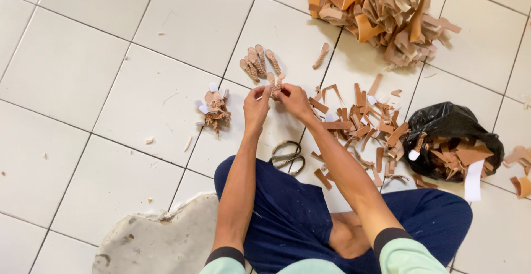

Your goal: The person sits on a tiled floor and assembles small brown craft pieces with white tips into clusters. They use scissors to trim pieces and place them into a black plastic bag. The person also sorts larger brown material from a pile on the floor.

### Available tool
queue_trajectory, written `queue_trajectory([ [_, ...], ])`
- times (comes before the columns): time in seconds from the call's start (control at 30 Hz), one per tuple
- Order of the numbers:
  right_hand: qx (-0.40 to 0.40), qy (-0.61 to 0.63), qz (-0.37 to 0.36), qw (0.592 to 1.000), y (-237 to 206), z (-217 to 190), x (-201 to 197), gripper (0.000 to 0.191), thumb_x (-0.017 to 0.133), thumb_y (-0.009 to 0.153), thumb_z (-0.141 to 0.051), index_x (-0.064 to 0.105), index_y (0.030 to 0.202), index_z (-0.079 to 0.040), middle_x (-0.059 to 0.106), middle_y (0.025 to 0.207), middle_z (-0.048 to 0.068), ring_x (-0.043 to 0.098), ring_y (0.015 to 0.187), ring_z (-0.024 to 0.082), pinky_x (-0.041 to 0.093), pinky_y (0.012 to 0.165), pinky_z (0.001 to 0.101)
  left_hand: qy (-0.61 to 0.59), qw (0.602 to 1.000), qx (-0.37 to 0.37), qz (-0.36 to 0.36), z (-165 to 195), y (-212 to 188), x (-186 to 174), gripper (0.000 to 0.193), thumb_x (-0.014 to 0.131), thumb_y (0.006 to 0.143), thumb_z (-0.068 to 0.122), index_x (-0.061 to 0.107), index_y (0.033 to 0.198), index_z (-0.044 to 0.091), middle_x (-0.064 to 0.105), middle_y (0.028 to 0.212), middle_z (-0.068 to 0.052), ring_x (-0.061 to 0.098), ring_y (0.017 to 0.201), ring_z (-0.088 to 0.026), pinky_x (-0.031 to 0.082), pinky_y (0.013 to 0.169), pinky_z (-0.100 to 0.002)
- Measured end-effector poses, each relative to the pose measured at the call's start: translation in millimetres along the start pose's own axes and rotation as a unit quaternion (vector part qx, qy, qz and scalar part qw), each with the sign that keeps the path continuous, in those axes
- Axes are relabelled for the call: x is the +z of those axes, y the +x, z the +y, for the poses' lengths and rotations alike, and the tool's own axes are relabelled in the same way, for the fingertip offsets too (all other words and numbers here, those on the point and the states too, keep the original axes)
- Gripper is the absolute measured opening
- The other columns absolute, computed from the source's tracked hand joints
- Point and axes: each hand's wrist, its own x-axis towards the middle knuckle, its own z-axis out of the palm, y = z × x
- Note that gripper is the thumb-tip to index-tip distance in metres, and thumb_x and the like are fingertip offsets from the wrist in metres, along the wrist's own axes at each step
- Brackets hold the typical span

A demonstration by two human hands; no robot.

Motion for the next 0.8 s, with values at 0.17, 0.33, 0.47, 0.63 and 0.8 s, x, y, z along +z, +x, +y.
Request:
queue_trajectory([
  [0.17,-0.123,-0.018,0.053,0.991,44.8,-6.5,-2.2,0.046,0.081,0.088,-0.033,0.07,0.118,-0.002,0.076,0.096,0.003,0.07,0.087,0.014,0.057,0.079,0.0295,0.039,0.997,0.071,-0.002,-16.9,10.8,-2.0,0.044,0.074,0.092,0.029,0.066,0.123,-0.001,0.073,0.114,-0.011,0.07,0.1,-0.017,0.057,0.078,-0.029],
  [0.33,-0.182,-0.075,0.146,0.97,17.1,13.1,17.3,0.043,0.078,0.087,-0.025,0.066,0.121,-0.001,0.07,0.11,0.014,0.07,0.101,0.025,0.056,0.088,0.0356,0.081,0.99,0.105,-0.045,-26.4,15.4,-2.8,0.045,0.076,0.09,0.027,0.068,0.124,-0.001,0.074,0.106,-0.012,0.07,0.095,-0.018,0.056,0.081,-0.031],
  [0.47,-0.258,-0.106,0.153,0.948,-59.4,29.5,31.1,0.044,0.078,0.086,-0.016,0.063,0.125,-0.001,0.066,0.121,0.018,0.066,0.112,0.034,0.054,0.095,0.0404,0.113,0.986,0.105,-0.06,-27.4,21.5,-4.5,0.045,0.076,0.089,0.027,0.07,0.124,-0.001,0.075,0.097,-0.014,0.07,0.087,-0.021,0.056,0.08,-0.035],
  [0.63,-0.169,-0.104,0.154,0.968,-172.3,54.2,17.3,0.031,0.077,0.092,-0.018,0.07,0.12,-0.006,0.072,0.117,0.013,0.071,0.105,0.029,0.056,0.092,0.0376,0.225,0.939,0.254,-0.062,-31.6,23.8,-15.7,0.036,0.077,0.093,0.025,0.069,0.117,-0.001,0.075,0.105,-0.016,0.072,0.094,-0.026,0.056,0.085,-0.039],
  [0.8,-0.082,-0.065,0.198,0.975,-245.7,101.0,-39.1,0.017,0.074,0.098,-0.017,0.076,0.11,-0.006,0.077,0.105,0.009,0.074,0.097,0.022,0.057,0.085,0.0338,0.28,0.907,0.307,-0.073,-27.0,19.8,-18.9,0.031,0.075,0.094,0.023,0.071,0.113,-0.001,0.076,0.106,-0.019,0.074,0.095,-0.03,0.058,0.085,-0.041],
])
